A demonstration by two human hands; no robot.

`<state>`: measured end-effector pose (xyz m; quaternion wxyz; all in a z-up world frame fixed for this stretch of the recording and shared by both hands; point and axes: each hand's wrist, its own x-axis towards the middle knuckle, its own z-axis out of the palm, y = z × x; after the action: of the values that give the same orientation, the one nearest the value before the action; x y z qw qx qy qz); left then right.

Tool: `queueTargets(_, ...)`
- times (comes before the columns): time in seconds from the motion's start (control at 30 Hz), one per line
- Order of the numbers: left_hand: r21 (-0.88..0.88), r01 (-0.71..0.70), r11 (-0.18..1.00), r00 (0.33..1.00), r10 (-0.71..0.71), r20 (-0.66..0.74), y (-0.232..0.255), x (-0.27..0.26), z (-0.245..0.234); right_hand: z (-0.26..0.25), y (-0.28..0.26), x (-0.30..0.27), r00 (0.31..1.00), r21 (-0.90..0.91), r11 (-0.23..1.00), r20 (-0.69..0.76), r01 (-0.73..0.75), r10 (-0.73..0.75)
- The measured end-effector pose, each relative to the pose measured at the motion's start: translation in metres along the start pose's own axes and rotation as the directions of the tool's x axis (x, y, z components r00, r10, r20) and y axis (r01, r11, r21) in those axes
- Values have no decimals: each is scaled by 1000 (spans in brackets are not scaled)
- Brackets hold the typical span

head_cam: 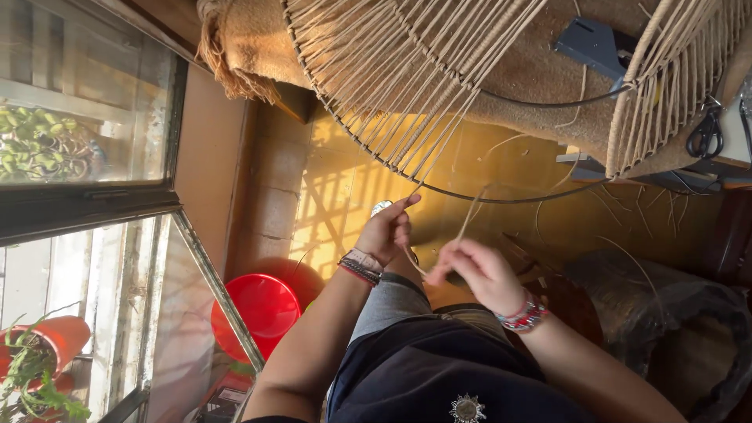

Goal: Weaving and tying fibers onto a lampshade frame and trimming excess with scissors.

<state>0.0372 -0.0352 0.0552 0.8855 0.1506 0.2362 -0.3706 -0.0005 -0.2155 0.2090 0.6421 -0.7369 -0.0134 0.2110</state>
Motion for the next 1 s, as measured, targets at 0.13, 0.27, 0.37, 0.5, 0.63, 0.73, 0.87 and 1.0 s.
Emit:
queueTargets(0.13, 651, -183, 736, 937, 332, -112, -20, 17, -37, -17, 44, -14, 998, -133, 990, -29, 53, -58)
queueTargets(0.27, 637, 73, 768, 988, 31, -151, -32, 29, -52, -2, 142, 2, 828, -791, 577, 173, -206, 533)
queueTargets(0.37, 787, 80, 612, 990, 45, -135, -26, 40, -82, -16, 211, 12, 796, -606, 669, 94, -431, 598)
queueTargets(0.5, 967, 150, -206, 949, 306, -82, -5, 16, -33, -20, 242, 32, 953, 175, 949, -110, -262, 283)
queueTargets(0.63, 894, 170, -415, 946, 324, -29, -36, 58, -92, -1, 99, 20, 993, -61, 993, -57, -102, 98)
queueTargets(0.73, 956, 76, 284, 962, 231, -145, -33, 30, -59, -4, 100, 6, 864, -751, 604, 93, -265, 494)
queueTargets(0.87, 985, 169, -25, 951, 266, -157, -23, 51, -88, -8, 180, 14, 995, -452, 888, 15, -78, 95)
queueTargets(1.0, 809, 246, -533, 967, 197, -164, -22, 40, -59, -7, 105, 17, 970, 198, 980, -233, -21, 67)
